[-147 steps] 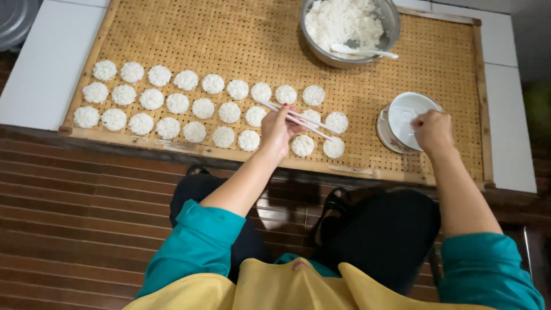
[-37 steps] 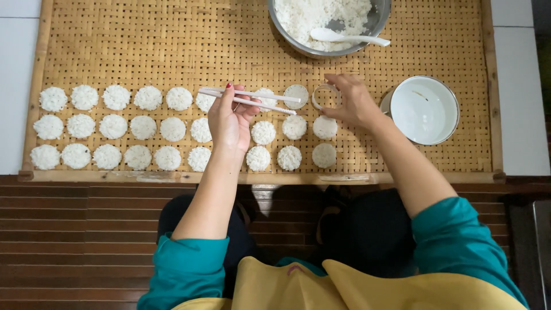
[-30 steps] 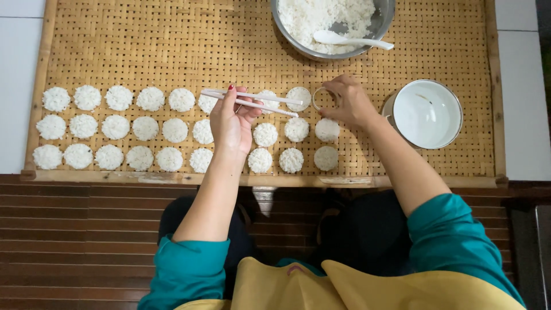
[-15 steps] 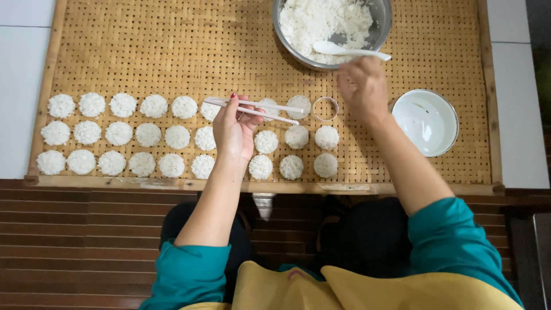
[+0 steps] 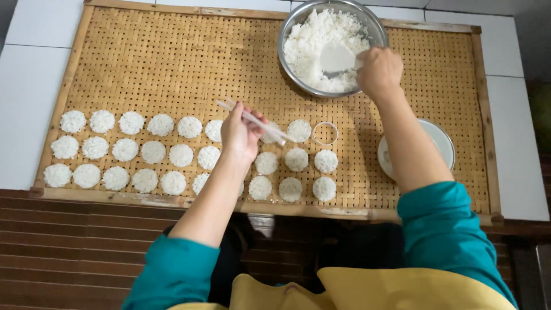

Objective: Making rice cakes by molding rice into circles on a tray and then applying a substance with a stick

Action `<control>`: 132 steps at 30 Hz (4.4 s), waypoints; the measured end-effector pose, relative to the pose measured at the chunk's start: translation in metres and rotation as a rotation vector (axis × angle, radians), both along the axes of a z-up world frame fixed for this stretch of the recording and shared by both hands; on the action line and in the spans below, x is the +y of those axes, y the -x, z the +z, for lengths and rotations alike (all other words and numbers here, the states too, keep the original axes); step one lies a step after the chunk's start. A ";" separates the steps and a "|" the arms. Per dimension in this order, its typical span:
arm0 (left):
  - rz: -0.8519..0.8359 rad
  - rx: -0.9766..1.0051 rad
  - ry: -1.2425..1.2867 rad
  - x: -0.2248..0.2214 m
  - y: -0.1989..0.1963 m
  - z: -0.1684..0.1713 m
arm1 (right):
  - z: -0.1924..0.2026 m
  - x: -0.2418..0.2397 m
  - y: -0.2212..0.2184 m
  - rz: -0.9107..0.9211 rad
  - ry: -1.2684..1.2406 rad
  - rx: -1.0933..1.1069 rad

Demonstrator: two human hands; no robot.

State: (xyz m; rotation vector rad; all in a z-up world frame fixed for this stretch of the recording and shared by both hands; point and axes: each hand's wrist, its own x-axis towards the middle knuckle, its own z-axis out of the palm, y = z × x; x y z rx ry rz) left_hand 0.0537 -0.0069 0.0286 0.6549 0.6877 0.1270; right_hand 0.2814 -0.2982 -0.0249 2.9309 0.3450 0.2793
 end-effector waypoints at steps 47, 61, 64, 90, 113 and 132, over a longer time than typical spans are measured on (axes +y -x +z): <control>0.069 0.269 -0.842 0.150 -0.066 -0.161 | 0.018 0.006 0.085 0.328 -0.400 -0.159; 0.107 0.299 -0.879 0.187 0.107 -0.116 | 0.018 0.026 0.166 0.290 -0.639 -0.092; -0.123 0.157 -0.831 0.067 0.105 -0.048 | -0.010 0.019 0.159 0.219 -0.694 -0.098; -0.650 -0.201 -0.291 -0.286 0.077 0.010 | -0.020 -0.012 0.150 0.185 -0.608 -0.234; -0.109 0.053 -0.484 -0.078 -0.123 -0.150 | -0.006 0.035 0.063 0.185 -0.225 -0.110; -0.105 0.069 -0.516 -0.078 -0.124 -0.139 | 0.004 0.038 0.062 0.448 -0.137 -0.309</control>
